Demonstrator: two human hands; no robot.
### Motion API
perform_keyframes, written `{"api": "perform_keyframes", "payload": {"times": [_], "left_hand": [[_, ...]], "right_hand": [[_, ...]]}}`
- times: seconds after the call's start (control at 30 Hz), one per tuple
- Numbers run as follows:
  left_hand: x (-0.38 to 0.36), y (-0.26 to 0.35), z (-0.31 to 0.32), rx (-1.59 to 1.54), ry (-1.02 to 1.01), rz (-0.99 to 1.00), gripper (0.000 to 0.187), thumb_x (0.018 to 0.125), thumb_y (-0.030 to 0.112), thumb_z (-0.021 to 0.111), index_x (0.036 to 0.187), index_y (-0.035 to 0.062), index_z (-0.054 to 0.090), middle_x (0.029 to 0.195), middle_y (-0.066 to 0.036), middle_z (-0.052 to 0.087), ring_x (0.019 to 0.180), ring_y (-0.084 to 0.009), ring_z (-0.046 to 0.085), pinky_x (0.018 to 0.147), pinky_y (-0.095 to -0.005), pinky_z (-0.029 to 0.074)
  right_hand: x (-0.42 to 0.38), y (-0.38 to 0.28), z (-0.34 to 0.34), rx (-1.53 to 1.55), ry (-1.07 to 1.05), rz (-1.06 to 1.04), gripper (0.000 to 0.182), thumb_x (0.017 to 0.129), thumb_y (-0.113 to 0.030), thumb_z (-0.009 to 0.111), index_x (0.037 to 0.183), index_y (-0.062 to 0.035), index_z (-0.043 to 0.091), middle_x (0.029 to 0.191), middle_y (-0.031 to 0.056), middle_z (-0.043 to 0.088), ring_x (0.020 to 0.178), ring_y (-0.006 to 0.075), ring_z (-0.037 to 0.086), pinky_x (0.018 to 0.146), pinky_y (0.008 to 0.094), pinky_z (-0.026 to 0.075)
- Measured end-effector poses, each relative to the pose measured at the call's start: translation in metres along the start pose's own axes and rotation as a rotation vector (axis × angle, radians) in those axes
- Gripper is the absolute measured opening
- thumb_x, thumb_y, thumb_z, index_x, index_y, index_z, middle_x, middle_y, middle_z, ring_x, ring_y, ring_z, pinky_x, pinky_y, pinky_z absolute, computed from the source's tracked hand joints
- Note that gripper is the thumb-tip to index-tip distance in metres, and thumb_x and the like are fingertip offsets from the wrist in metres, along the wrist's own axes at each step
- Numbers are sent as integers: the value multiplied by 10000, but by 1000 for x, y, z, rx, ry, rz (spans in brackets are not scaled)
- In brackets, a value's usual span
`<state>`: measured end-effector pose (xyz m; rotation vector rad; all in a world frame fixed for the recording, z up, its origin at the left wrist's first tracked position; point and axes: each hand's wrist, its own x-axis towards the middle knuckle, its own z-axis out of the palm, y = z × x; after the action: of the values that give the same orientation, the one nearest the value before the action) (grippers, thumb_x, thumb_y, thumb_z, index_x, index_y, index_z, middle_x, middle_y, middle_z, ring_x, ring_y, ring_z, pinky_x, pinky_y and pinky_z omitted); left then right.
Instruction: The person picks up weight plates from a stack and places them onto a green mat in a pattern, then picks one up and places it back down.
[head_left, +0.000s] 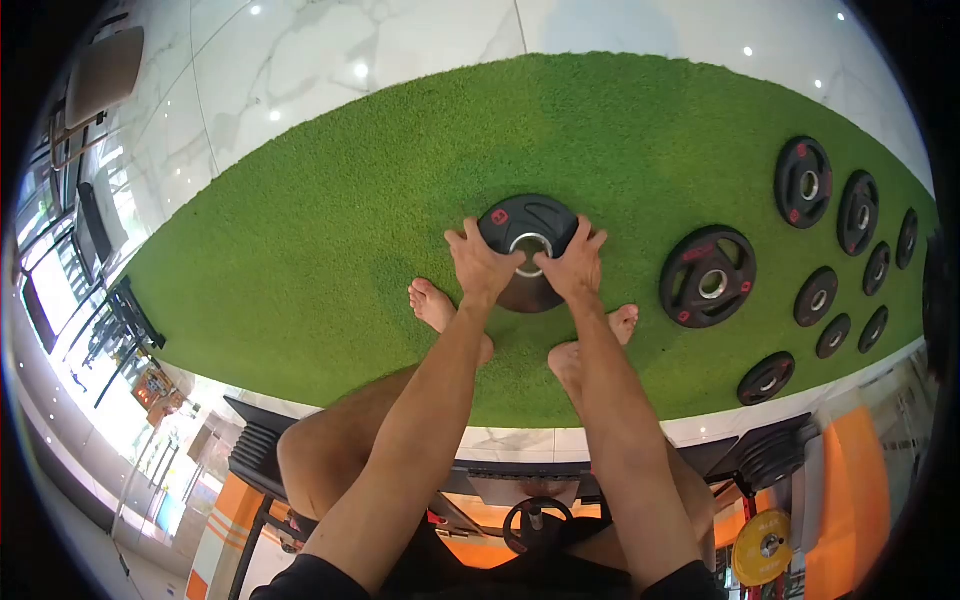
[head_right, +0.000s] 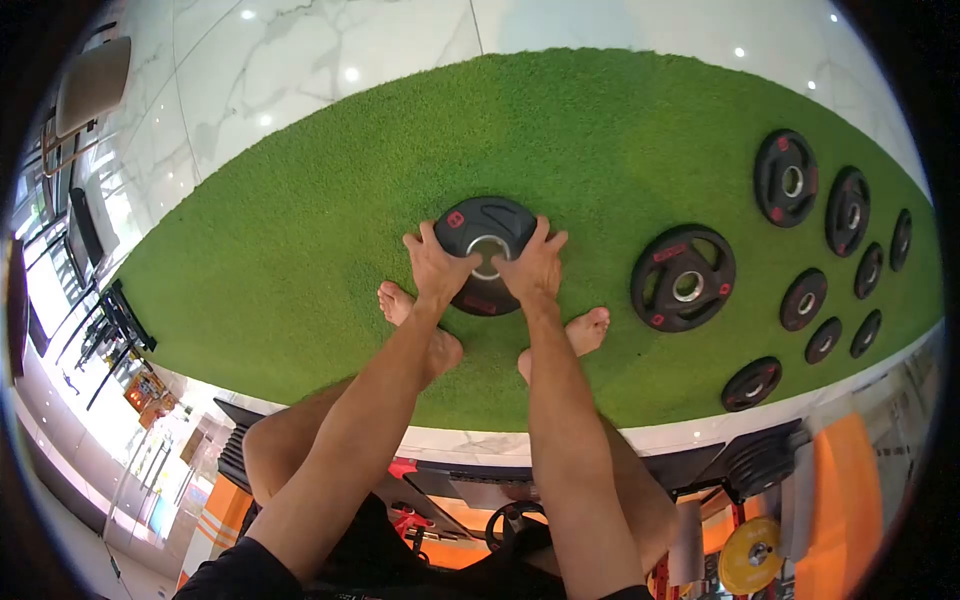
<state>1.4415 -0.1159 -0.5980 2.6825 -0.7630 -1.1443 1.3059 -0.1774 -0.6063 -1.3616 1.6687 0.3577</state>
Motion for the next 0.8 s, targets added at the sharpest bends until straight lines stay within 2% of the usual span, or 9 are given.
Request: {"api": "perform_keyframes", "payload": {"times": [0.1, 0.17, 0.2, 0.3, 0.33, 0.4, 0.53, 0.67, 0.8], "left_hand": [[-37, 10, -26, -1, -160, 9, 850, 566, 306, 839, 1261, 24, 438, 1174, -288, 515, 1101, -467, 524, 931, -500, 461], [-69, 14, -48, 88, -152, 39, 799, 581, 333, 830, 1217, 13, 467, 1111, -251, 599, 990, -432, 609, 901, -492, 485], [-92, 24, -63, 218, -117, 57, 791, 585, 349, 822, 1211, 13, 474, 1096, -256, 613, 1010, -440, 604, 892, -487, 496], [-156, 11, -93, 128, -31, 216, 775, 596, 374, 810, 1202, 16, 486, 1029, -251, 649, 1016, -448, 616, 879, -484, 512], [-176, 19, -110, 99, -96, 162, 772, 593, 366, 813, 1201, 19, 486, 1004, -248, 654, 992, -444, 626, 869, -484, 515], [-218, 43, -141, 67, -177, 142, 766, 587, 348, 819, 1197, 26, 485, 974, -243, 660, 954, -436, 640, 851, -485, 522], [-294, 92, -202, 57, -172, 259, 756, 572, 309, 831, 1185, 35, 485, 963, -231, 664, 916, -426, 650, 825, -481, 532], [-356, 136, -250, 6, -106, 327, 746, 571, 308, 832, 1177, 38, 490, 973, -227, 662, 914, -422, 653, 826, -475, 535], [-400, 191, -297, -28, -84, 491, 799, 574, 322, 838, 1217, 9, 480, 1014, -237, 653, 950, -407, 652, 841, -475, 527]], "right_hand": [[-45, 15, -19, -7, -55, 53, 974, 640, -327, 836, 1412, -72, 299, 1267, 282, 490, 1105, 467, 571, 938, 489, 496], [-80, 17, -36, -15, -91, 73, 985, 630, -337, 820, 1421, -72, 297, 1261, 284, 526, 1130, 448, 565, 952, 485, 489], [-98, 23, -43, -22, -98, 39, 988, 640, -345, 822, 1429, -67, 298, 1276, 295, 516, 1139, 453, 560, 965, 489, 479], [-168, 24, -82, -9, -128, -30, 996, 658, -371, 825, 1447, -59, 303, 1292, 307, 514, 1161, 457, 548, 996, 497, 456], [-196, 20, -103, 10, -155, -15, 998, 658, -379, 823, 1451, -64, 306, 1276, 296, 534, 1164, 452, 547, 998, 496, 453], [-250, 18, -126, 6, 1, -9, 952, 621, -351, 829, 1402, -70, 363, 1161, 293, 596, 1064, 449, 601, 920, 488, 498], [-336, 16, -184, 103, 56, -25, 956, 627, -363, 825, 1418, -101, 357, 1152, 282, 594, 1031, 454, 608, 885, 507, 510], [-398, -7, -260, 19, 77, -33, 976, 629, -396, 825, 1424, -91, 348, 1103, 277, 595, 1017, 440, 614, 871, 517, 510], [-448, -13, -306, 149, 328, -136, 980, 628, -413, 825, 1416, -75, 351, 1138, 264, 596, 1058, 427, 603, 887, 502, 503]]}}
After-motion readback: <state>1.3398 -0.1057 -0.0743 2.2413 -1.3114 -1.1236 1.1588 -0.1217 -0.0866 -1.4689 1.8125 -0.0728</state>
